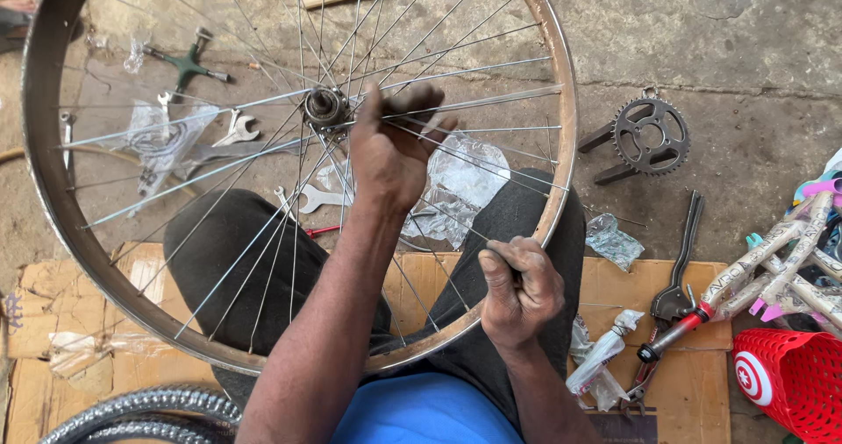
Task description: The person is sitting on the floor and repairing a bicycle wheel by hand. They are inserting and tightening spokes into the rim and hub, occasionally rotating the wheel to access different sections.
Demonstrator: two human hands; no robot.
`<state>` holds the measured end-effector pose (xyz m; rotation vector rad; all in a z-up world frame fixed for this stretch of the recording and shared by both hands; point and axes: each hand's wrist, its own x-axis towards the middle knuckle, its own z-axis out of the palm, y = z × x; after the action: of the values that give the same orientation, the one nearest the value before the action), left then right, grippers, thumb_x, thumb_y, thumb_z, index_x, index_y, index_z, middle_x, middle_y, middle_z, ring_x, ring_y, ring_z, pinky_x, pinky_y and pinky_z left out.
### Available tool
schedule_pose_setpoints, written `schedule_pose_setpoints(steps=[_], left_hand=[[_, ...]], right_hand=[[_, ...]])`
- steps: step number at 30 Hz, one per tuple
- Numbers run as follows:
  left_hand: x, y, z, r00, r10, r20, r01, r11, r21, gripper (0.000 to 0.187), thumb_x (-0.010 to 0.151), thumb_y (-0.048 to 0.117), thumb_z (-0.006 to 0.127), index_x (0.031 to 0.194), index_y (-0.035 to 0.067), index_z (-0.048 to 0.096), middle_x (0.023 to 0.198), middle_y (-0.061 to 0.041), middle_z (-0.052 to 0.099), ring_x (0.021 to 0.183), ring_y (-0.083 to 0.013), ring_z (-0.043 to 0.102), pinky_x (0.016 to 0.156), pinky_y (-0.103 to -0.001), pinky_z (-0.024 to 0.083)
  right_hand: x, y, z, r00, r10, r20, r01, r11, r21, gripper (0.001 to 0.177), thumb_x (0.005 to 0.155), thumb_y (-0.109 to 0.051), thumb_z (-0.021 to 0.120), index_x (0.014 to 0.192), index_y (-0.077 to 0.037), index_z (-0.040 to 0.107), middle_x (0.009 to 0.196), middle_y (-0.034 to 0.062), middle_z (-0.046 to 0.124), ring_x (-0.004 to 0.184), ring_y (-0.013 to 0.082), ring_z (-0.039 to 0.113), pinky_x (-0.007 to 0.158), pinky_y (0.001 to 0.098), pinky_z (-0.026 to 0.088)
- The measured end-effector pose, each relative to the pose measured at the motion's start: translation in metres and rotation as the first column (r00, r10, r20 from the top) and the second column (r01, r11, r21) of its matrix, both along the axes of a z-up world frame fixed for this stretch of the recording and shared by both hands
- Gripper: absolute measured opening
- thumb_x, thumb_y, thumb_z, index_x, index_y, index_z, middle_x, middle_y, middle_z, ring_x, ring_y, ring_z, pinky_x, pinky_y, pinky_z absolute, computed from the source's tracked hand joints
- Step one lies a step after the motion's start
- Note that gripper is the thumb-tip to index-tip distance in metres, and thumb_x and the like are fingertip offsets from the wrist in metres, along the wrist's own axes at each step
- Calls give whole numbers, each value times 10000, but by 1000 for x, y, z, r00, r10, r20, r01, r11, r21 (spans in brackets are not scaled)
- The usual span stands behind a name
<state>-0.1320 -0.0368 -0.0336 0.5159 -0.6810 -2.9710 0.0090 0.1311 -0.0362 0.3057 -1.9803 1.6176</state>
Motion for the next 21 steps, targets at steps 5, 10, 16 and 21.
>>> schedule_pose_setpoints(steps=[5, 10, 16, 21], left_hand=[[8, 11, -3, 971, 28, 238, 49, 949, -311, 337, 866, 28, 511, 1189, -29, 589, 967, -151, 712, 794, -243, 730, 727, -462, 631], [5, 6, 2, 976, 83, 204, -33, 971, -235, 324, 940, 256, 591, 1117, -14, 611, 816, -125, 662, 542, -125, 549, 477, -307, 473], [-13, 0, 3, 916, 112, 385, 15, 950, -310, 305, 896, 270, 637, 948, -30, 622, 663, -99, 664, 428, -122, 433, 402, -300, 367], [-4, 6, -9, 953, 96, 289, 21, 927, -375, 193, 846, 59, 636, 988, -68, 664, 729, -120, 648, 488, -166, 580, 441, -334, 488]], right_hand=[[0, 0, -2, 994, -29, -104, 31, 999, 20, 116, 985, -62, 742, 981, -19, 634, 811, 33, 623, 655, 72, 514, 513, 209, 372], [-1, -6, 4, 983, 52, -177, -24, 987, 158, 139, 950, -59, 760, 990, -7, 638, 800, 49, 625, 638, 94, 556, 518, 245, 416], [2, -8, 11, 986, 90, -139, -61, 978, 200, 130, 937, -38, 761, 980, 9, 647, 812, 64, 633, 636, 98, 564, 514, 247, 427], [-11, 1, 22, 981, 186, 58, -186, 983, -16, 67, 977, -47, 733, 997, -10, 681, 796, 12, 611, 682, 76, 540, 583, 247, 434]])
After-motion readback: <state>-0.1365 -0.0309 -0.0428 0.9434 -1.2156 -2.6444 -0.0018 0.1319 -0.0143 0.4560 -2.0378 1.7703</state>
